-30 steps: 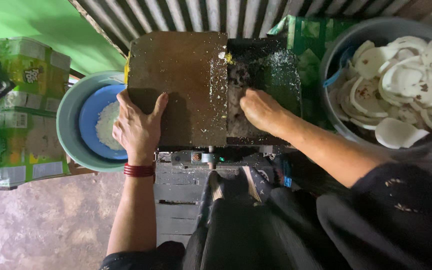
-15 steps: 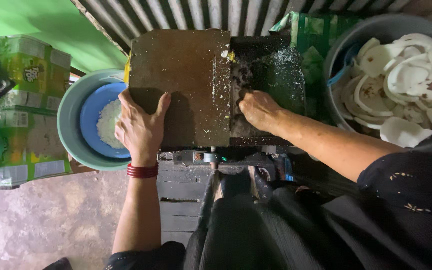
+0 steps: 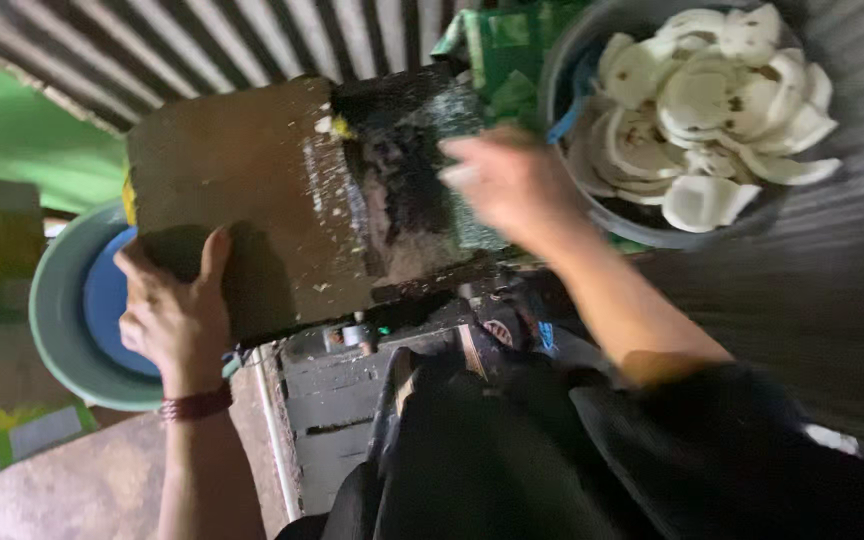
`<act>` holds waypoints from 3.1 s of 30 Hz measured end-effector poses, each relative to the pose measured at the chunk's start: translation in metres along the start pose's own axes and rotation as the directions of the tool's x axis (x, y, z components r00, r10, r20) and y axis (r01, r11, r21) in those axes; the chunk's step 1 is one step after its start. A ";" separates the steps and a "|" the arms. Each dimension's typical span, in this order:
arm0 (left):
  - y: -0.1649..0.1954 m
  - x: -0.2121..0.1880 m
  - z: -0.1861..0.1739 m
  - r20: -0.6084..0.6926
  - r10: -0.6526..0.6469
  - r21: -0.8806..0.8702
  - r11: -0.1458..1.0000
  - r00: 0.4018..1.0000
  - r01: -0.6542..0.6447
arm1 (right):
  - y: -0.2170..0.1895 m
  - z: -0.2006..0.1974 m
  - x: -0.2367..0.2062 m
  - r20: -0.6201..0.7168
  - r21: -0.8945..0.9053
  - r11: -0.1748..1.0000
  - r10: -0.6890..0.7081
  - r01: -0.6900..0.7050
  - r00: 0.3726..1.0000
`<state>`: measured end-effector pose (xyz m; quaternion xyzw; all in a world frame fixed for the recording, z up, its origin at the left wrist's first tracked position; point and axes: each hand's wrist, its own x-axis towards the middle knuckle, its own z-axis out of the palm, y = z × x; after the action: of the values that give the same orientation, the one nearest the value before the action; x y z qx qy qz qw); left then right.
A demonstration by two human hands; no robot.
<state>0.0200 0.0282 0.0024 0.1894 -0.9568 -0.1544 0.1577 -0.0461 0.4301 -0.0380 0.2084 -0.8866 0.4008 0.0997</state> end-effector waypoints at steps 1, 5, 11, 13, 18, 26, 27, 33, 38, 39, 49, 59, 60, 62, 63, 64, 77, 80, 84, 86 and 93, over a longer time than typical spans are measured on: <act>0.001 -0.002 0.001 -0.002 0.014 0.002 1.000 1.000 -0.014 | 0.015 -0.030 -0.015 -0.129 -0.290 0.955 0.020 -0.057 0.991; 0.006 -0.005 0.000 0.033 -0.025 -0.022 0.999 0.999 0.026 | 0.089 -0.135 -0.096 -0.051 -0.714 0.604 0.460 -0.354 0.886; 0.010 -0.002 -0.004 -0.002 -0.054 -0.003 0.999 0.999 0.054 | 0.126 -0.153 -0.111 -0.118 -0.282 0.767 0.569 -0.577 0.814; 0.010 0.000 -0.003 -0.007 -0.020 -0.007 1.000 1.000 0.020 | 0.105 -0.164 -0.091 -0.099 0.131 0.670 0.742 -0.731 0.663; 0.008 0.005 -0.004 -0.037 -0.008 -0.047 0.999 0.999 0.007 | 0.016 -0.129 -0.032 0.046 0.755 0.593 0.377 -0.280 0.925; 0.009 0.008 -0.008 -0.020 -0.053 -0.031 0.998 0.998 0.052 | -0.025 0.038 0.087 0.222 -0.072 0.997 0.015 0.001 0.975; 0.009 0.009 -0.009 -0.009 -0.063 -0.021 0.998 0.998 0.063 | -0.027 0.046 0.089 0.276 -0.200 0.978 0.115 -0.060 0.954; 0.012 0.015 -0.009 -0.007 -0.077 -0.048 0.996 0.997 0.076 | -0.025 0.068 0.094 0.361 -0.398 0.905 0.005 0.150 0.933; 0.016 0.017 -0.009 0.010 -0.091 -0.045 0.995 0.996 0.092 | -0.017 0.084 0.099 0.416 -0.454 0.873 0.029 0.180 0.909; 0.016 0.017 -0.009 0.015 -0.094 -0.037 0.995 0.995 0.095 | -0.018 0.085 0.098 0.429 -0.470 0.864 0.046 0.179 0.902; 0.016 0.017 -0.007 0.008 -0.075 -0.031 0.997 0.997 0.075 | -0.033 0.089 0.093 0.455 -0.539 0.803 0.025 0.254 0.890; 0.015 0.014 -0.011 0.004 -0.076 -0.043 0.996 0.997 0.076 | -0.018 0.094 0.087 0.469 -0.475 0.830 -0.043 0.294 0.882; 0.015 0.013 -0.011 0.001 -0.071 -0.051 0.996 0.997 0.071 | -0.014 0.091 0.091 0.486 -0.465 0.851 0.015 0.244 0.874; 0.015 0.013 -0.011 -0.006 -0.069 -0.051 0.996 0.998 0.068 | -0.009 0.088 0.097 0.519 -0.459 0.873 0.114 0.164 0.847; 0.015 0.012 -0.011 -0.006 -0.072 -0.044 0.996 0.997 0.072 | -0.007 0.087 0.101 0.535 -0.464 0.876 0.159 0.132 0.830; 0.015 0.013 -0.011 -0.003 -0.072 -0.036 0.997 0.997 0.072 | -0.005 0.086 0.103 0.549 -0.470 0.878 0.206 0.095 0.810; 0.015 0.024 -0.006 0.017 -0.101 -0.018 0.995 0.995 0.101 | 0.017 0.109 0.104 0.546 -0.432 0.863 0.018 0.264 0.837; 0.015 0.024 -0.006 0.024 -0.109 -0.032 0.993 0.994 0.110 | 0.015 0.112 0.101 0.563 -0.432 0.865 0.036 0.256 0.826; 0.016 0.025 -0.007 0.026 -0.114 -0.040 0.993 0.993 0.115 | 0.008 0.114 0.097 0.542 -0.429 0.859 -0.004 0.280 0.840; 0.016 0.025 -0.007 0.029 -0.117 -0.035 0.992 0.993 0.118 | 0.004 0.116 0.095 0.553 -0.438 0.858 0.022 0.268 0.833; 0.014 0.019 -0.009 0.012 -0.087 -0.025 0.996 0.996 0.087 | -0.016 0.118 0.078 0.475 -0.480 0.840 0.006 0.253 0.880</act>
<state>0.0021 0.0308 0.0205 0.2281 -0.9464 -0.1743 0.1481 -0.1101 0.3094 -0.0780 0.3197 -0.9441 0.0733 -0.0325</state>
